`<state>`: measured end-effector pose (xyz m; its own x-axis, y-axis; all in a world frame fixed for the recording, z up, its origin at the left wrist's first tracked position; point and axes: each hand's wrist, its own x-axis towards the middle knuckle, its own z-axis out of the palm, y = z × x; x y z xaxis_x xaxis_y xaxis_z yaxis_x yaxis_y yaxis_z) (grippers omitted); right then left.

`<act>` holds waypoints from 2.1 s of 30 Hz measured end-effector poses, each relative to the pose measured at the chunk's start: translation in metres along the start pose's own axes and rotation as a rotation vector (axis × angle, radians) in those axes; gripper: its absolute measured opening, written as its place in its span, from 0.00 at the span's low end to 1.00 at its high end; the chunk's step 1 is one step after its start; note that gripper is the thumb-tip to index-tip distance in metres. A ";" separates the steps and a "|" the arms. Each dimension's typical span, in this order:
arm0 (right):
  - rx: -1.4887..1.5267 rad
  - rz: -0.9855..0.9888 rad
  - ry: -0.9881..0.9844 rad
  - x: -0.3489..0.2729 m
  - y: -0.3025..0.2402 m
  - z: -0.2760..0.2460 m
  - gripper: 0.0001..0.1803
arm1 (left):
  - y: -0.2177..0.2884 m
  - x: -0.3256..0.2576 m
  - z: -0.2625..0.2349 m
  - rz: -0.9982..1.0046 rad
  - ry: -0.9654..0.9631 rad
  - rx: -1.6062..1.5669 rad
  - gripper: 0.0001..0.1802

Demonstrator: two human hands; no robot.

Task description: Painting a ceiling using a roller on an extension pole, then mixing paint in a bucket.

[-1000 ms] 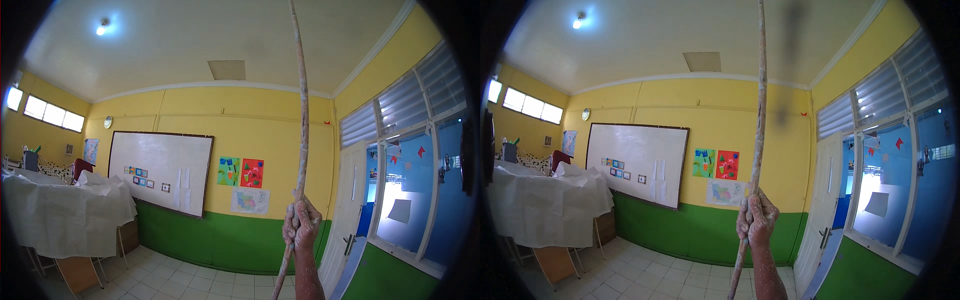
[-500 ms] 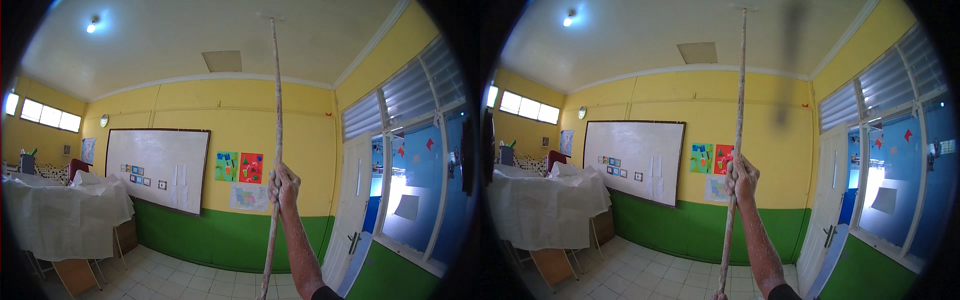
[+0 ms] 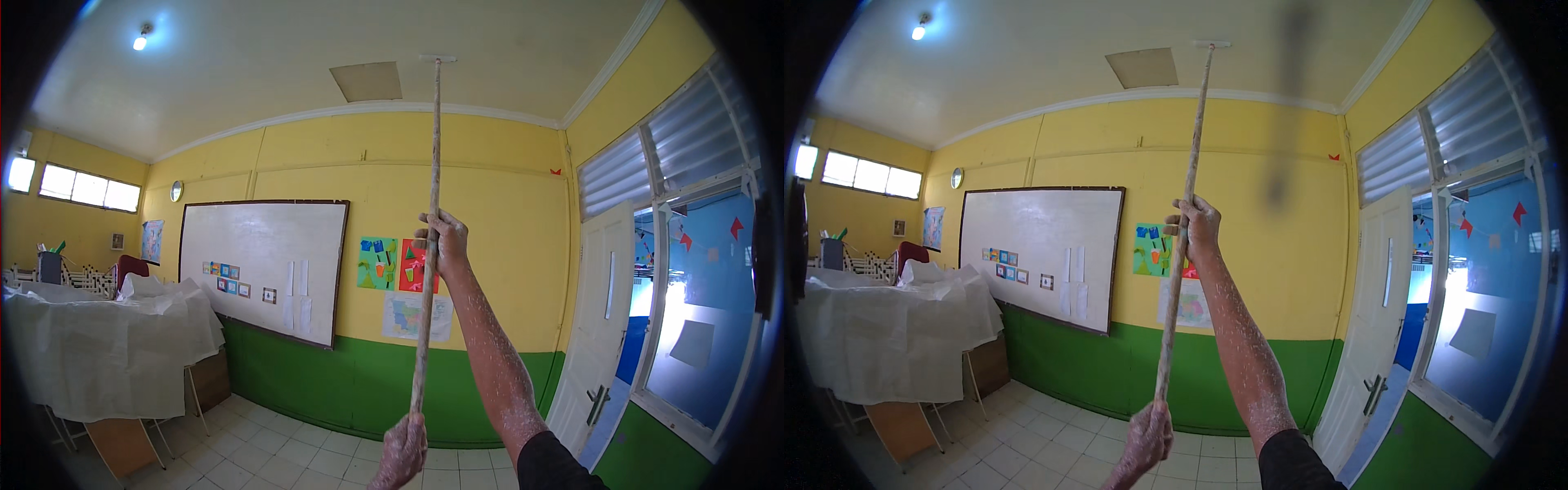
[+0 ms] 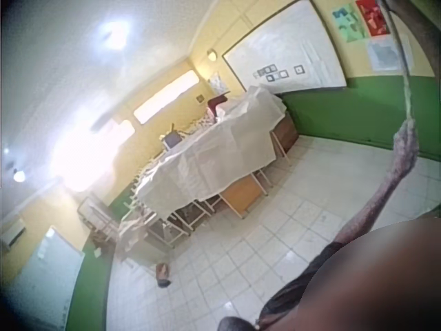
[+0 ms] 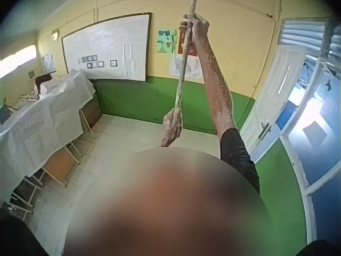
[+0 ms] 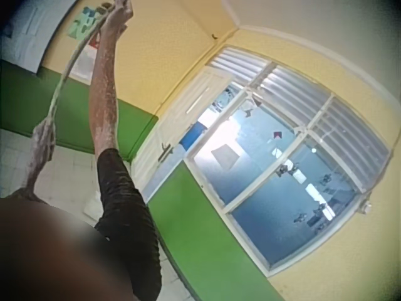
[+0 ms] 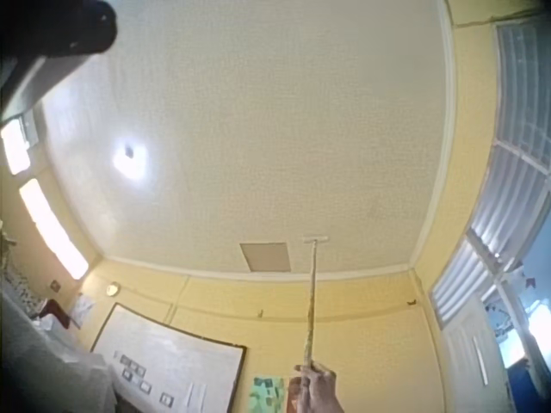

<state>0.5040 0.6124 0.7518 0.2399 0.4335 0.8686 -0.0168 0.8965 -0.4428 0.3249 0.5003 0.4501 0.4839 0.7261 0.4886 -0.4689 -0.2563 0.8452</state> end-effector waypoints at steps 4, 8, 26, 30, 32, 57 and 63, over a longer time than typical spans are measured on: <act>0.089 0.039 -0.056 0.029 0.014 -0.011 0.20 | 0.016 0.051 -0.001 0.020 -0.018 0.042 0.26; 0.070 0.056 -0.048 0.042 0.027 -0.024 0.21 | 0.045 0.103 0.009 0.032 -0.008 0.123 0.27; 0.192 -0.034 0.000 -0.018 -0.021 -0.024 0.14 | 0.075 0.072 0.051 0.010 -0.013 0.195 0.25; 0.111 -0.018 0.042 -0.096 -0.047 0.004 0.13 | 0.018 0.005 0.043 0.212 0.000 0.324 0.25; 0.053 -0.055 0.096 -0.136 -0.071 0.013 0.11 | 0.012 -0.029 0.048 0.347 -0.028 0.372 0.24; 0.007 -0.103 0.275 -0.481 -0.278 0.216 0.21 | -0.071 -0.481 -0.016 0.229 -0.298 0.855 0.34; -0.053 -0.081 0.298 -0.531 -0.266 0.227 0.25 | -0.071 -0.493 -0.018 0.106 -0.165 0.785 0.26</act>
<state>0.1609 0.1642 0.4589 0.5122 0.3076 0.8019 0.0626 0.9178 -0.3921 0.1069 0.1723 0.1454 0.5976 0.5852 0.5481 0.1079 -0.7361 0.6682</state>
